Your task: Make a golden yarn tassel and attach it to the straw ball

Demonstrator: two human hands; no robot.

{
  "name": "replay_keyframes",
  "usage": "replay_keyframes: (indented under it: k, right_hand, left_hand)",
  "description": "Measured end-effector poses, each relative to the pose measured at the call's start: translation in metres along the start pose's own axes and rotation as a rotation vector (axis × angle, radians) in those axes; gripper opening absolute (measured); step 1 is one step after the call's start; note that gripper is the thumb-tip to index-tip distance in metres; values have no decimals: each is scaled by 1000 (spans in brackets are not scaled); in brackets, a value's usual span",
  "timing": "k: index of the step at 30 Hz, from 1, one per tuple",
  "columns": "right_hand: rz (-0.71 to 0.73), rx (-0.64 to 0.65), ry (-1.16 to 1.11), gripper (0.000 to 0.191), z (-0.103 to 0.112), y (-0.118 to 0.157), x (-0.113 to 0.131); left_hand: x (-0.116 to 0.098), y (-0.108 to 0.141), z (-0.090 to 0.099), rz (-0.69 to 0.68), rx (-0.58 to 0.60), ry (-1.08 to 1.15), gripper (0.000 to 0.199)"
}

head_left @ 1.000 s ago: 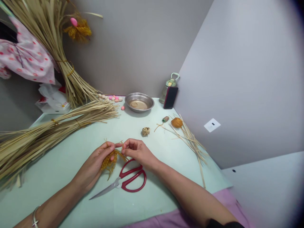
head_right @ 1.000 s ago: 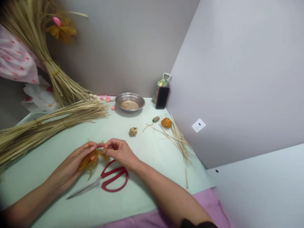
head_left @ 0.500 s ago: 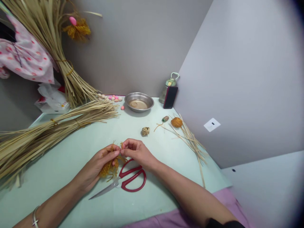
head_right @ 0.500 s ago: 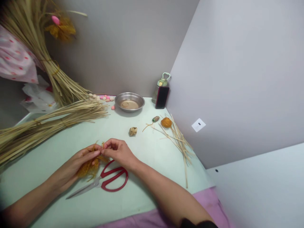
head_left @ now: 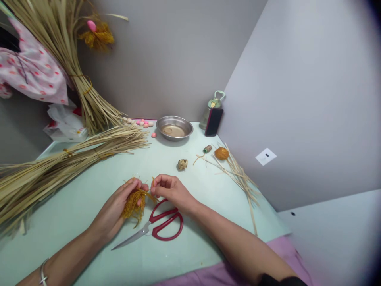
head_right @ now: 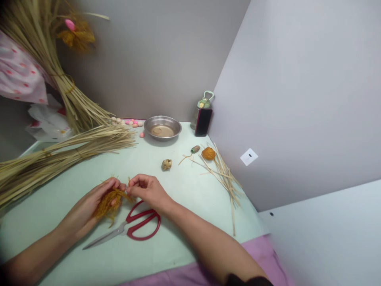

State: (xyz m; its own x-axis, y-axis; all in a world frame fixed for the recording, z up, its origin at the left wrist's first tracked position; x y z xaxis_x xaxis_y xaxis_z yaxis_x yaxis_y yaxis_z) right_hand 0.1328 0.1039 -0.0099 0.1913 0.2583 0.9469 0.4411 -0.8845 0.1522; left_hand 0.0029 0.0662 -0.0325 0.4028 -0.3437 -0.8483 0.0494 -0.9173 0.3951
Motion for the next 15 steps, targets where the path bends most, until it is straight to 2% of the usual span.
replay_keyframes:
  k: [7,12,15]
  right_hand:
    - [3,-7,0,21,1,0,0]
    - [-12,-153,21,26,16,-3,-2]
    - [55,-198,141,32,22,-2,5]
  left_hand:
    - [-3,7,-13,1,114,-130,21]
    - [-3,5,-13,-10,120,-163,20]
    - [-2,5,-15,-24,141,-186,19]
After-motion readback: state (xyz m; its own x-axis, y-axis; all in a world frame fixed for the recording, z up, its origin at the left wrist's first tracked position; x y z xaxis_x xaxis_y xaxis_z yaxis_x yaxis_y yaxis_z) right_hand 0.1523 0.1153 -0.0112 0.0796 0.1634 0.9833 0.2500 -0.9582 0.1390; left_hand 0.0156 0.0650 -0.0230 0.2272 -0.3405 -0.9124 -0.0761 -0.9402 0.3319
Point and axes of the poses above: each hand's wrist, its own y-axis away from the middle knuckle, its own z-axis out of the back of the hand, x = y × z, the point moved 7 cm from there along -y, towards the middle knuckle, and after that the axes turned 7 degrees about -x, right-handed, at the moved point
